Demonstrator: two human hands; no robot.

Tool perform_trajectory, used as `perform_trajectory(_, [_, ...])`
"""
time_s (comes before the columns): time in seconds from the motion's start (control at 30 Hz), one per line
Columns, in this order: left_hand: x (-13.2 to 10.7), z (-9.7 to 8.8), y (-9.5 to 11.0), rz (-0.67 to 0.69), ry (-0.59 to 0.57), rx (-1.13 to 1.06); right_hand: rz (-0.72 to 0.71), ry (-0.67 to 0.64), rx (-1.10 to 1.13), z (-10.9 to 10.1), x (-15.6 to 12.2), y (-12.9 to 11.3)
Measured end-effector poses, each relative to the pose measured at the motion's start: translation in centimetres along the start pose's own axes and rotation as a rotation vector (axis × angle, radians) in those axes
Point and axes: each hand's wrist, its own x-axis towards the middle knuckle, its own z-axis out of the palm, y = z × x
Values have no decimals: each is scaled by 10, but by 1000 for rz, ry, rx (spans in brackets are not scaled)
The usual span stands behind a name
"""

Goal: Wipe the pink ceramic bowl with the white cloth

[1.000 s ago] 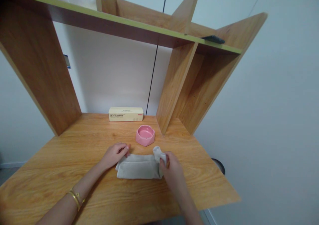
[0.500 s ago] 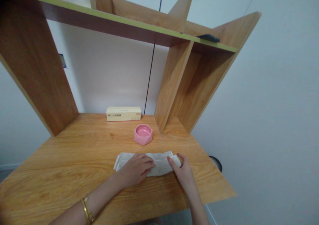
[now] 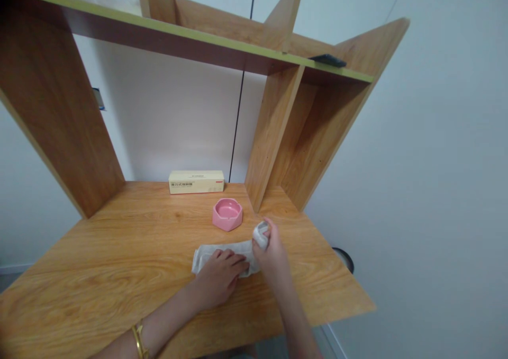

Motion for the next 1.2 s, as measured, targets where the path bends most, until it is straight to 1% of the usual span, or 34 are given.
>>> perform_trajectory(0.07, [-3,-6,-7,-30,-14,-34,-41,-85,-52,18,-5,-19])
perform_trajectory(0.1, [-7,-10,-14,-49,-20,-62,-72,-122,-80,27,-8,-27])
perform_trajectory(0.17, [-16,-22,-35,-86,-3,-159,-118,-186,-155,42,-13,-38])
perform_trajectory(0.2, [-21,-28,-47,-96,25,-213,-135,-215,-195,48,-16,-41])
perform_trajectory(0.23, [-27,-35,-60,-134,65,-258,-144,-243,-235,54,-19,-43])
perform_trajectory(0.3, [-36,-48,-83,-241,158,-318,-158,-315,-286,66,-27,-46])
perform_trajectory(0.37, [-40,-58,-97,-301,225,-349,-170,-397,-292,75,-37,-47])
perform_trajectory(0.4, [-41,-62,-101,-325,256,-359,-178,-439,-280,78,-42,-47])
perform_trajectory(0.47, [-38,-65,-102,-355,309,-380,-201,-488,-236,80,-50,-48])
perform_trajectory(0.53, [-35,-65,-97,-370,330,-400,-220,-463,-170,72,-52,-45])
perform_trajectory(0.57, [-35,-64,-94,-386,320,-402,-223,-423,-140,66,-50,-42])
perform_trajectory(0.63, [-37,-61,-88,-458,258,-378,-196,-304,-121,51,-42,-30])
perform_trajectory(0.7, [-41,-58,-84,-543,167,-367,-122,-188,-176,38,-33,-13])
perform_trajectory(0.73, [-43,-55,-82,-571,123,-394,-71,-163,-212,34,-30,-3])
perform_trajectory(0.77, [-44,-53,-81,-581,87,-450,-21,-177,-233,31,-27,7])
perform_trajectory(0.83, [-42,-46,-79,-551,40,-606,43,-276,-217,29,-24,24])
perform_trajectory(0.9, [-34,-39,-77,-507,46,-719,64,-331,-201,30,-21,36])
perform_trajectory(0.93, [-29,-35,-76,-498,66,-739,69,-320,-223,29,-19,39])
perform_trajectory(1.0, [-17,-29,-74,-509,102,-725,78,-269,-329,24,-12,41])
perform_trajectory(1.07, [-7,-25,-72,-527,121,-653,56,-239,-455,17,-2,37])
perform_trajectory(1.13, [-1,-22,-71,-531,130,-553,-23,-215,-532,10,8,29])
perform_trajectory(1.2, [1,-22,-70,-520,141,-480,-133,-195,-541,10,17,18])
